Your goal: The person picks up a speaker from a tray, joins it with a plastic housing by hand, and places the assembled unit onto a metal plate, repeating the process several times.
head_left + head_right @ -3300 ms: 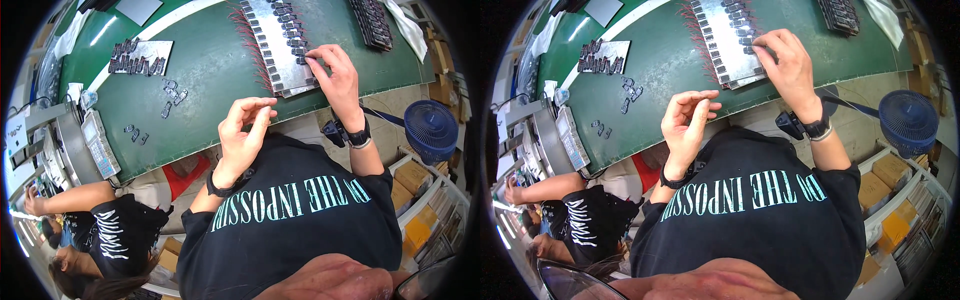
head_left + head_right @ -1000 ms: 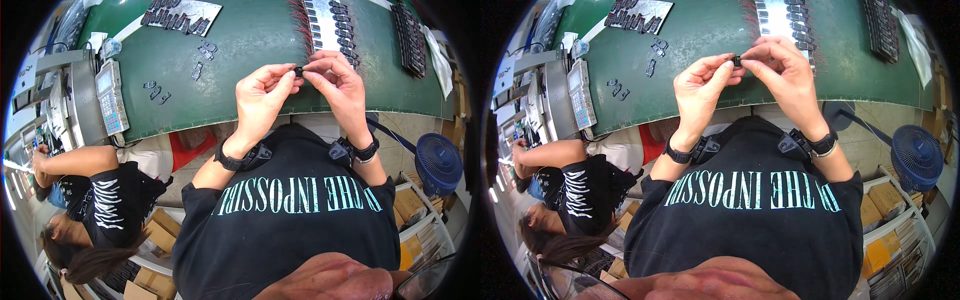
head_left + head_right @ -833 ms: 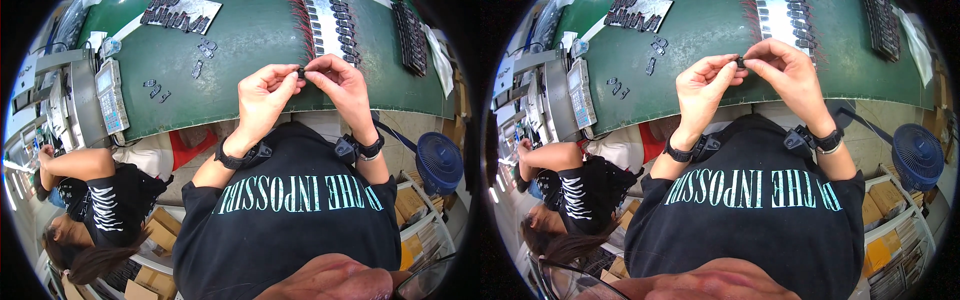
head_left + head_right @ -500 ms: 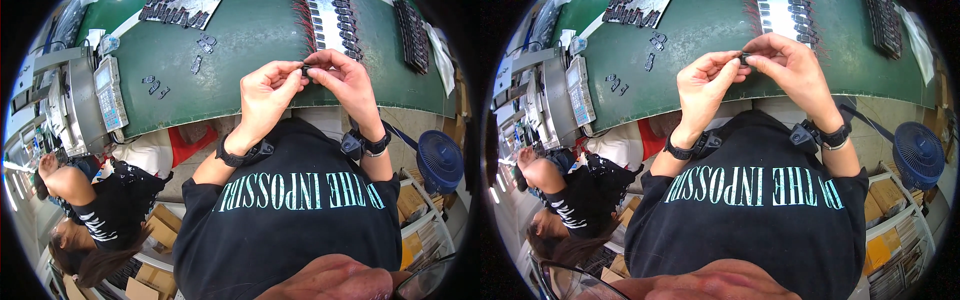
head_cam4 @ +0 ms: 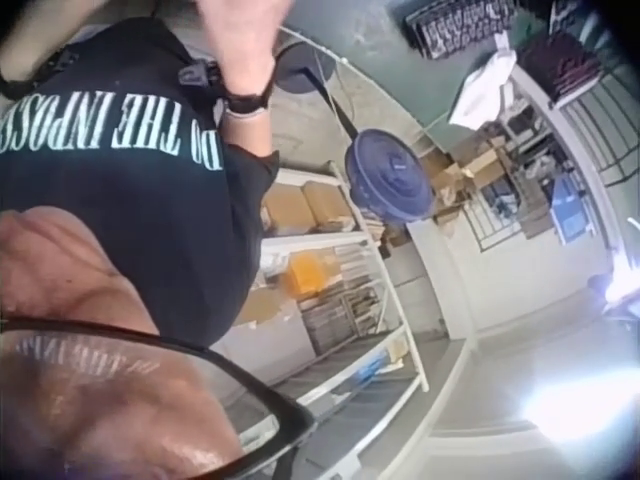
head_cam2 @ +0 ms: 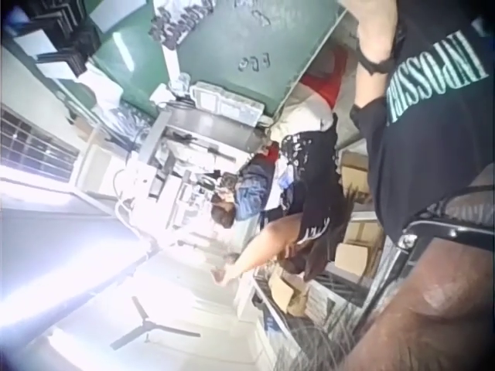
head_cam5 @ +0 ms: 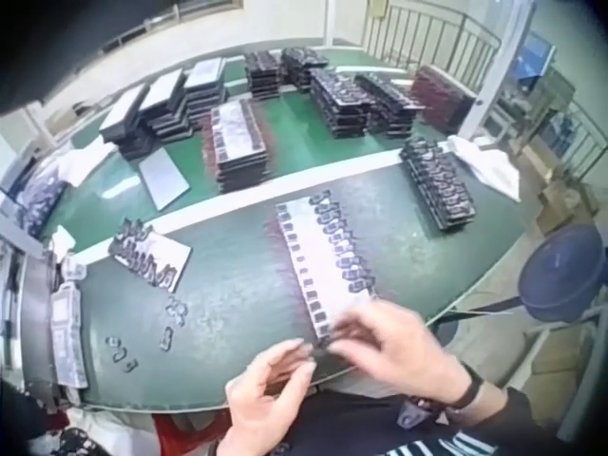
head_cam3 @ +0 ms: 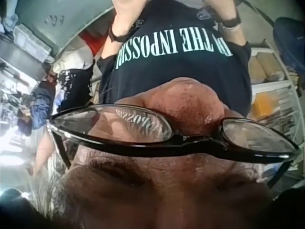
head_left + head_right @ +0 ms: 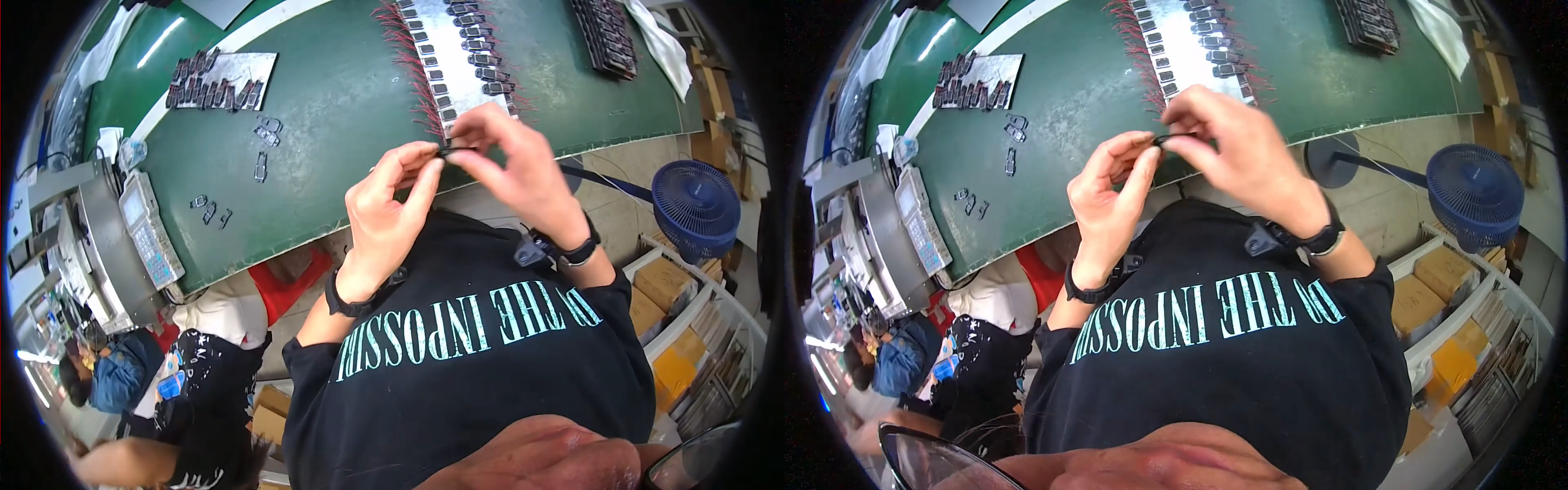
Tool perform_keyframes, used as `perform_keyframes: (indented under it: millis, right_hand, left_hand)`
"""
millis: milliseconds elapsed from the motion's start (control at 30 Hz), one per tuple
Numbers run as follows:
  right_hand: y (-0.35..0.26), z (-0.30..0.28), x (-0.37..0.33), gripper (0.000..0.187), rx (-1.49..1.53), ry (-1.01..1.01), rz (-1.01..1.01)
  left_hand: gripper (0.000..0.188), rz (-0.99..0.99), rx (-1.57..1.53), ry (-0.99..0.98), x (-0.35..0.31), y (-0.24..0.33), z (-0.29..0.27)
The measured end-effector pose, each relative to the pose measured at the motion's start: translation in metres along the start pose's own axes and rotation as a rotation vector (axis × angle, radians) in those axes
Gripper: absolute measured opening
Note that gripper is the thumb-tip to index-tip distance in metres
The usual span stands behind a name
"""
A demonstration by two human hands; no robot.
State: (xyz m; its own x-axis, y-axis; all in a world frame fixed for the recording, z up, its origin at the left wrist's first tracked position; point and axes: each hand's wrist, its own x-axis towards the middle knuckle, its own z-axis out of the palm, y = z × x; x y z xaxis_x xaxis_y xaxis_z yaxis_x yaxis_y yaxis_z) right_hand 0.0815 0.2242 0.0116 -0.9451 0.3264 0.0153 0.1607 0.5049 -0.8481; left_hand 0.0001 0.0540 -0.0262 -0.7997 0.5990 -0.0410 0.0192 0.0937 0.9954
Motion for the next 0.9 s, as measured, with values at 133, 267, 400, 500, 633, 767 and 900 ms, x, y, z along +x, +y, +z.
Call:
perform_keyframes:
  millis: [133, 267, 400, 500, 633, 767, 900]
  right_hand:
    - [0.021, -0.035, -0.005, 0.015, -0.148, 0.123, 0.05]
    - [0.037, -0.037, -0.001, 0.013, -0.341, 0.212, -0.044]
    - [0.043, -0.032, -0.003, 0.016, -0.448, 0.281, -0.15]
    - [0.045, -0.025, -0.003, 0.017, -0.49, 0.321, -0.201]
    - [0.044, -0.019, -0.008, 0.02, -0.56, 0.402, -0.268]
    - [0.034, -0.001, -0.014, 0.022, -0.573, 0.41, -0.342]
    - [0.025, 0.013, -0.01, 0.024, -0.517, 0.231, -0.379]
  left_hand:
    - [0.02, 0.065, -0.083, 0.045, 0.002, 0.008, 0.001]
    - [0.021, 0.129, -0.015, -0.018, 0.006, -0.004, -0.007]
    - [0.018, 0.127, 0.007, -0.045, 0.001, -0.005, -0.006]
    - [0.016, 0.133, 0.011, -0.028, -0.002, -0.007, -0.009]
    - [0.015, 0.163, -0.012, 0.048, -0.003, -0.004, -0.008]
    - [0.016, 0.201, 0.075, 0.14, -0.002, -0.008, -0.033]
    - [0.016, 0.147, 0.136, 0.348, -0.004, -0.012, -0.062]
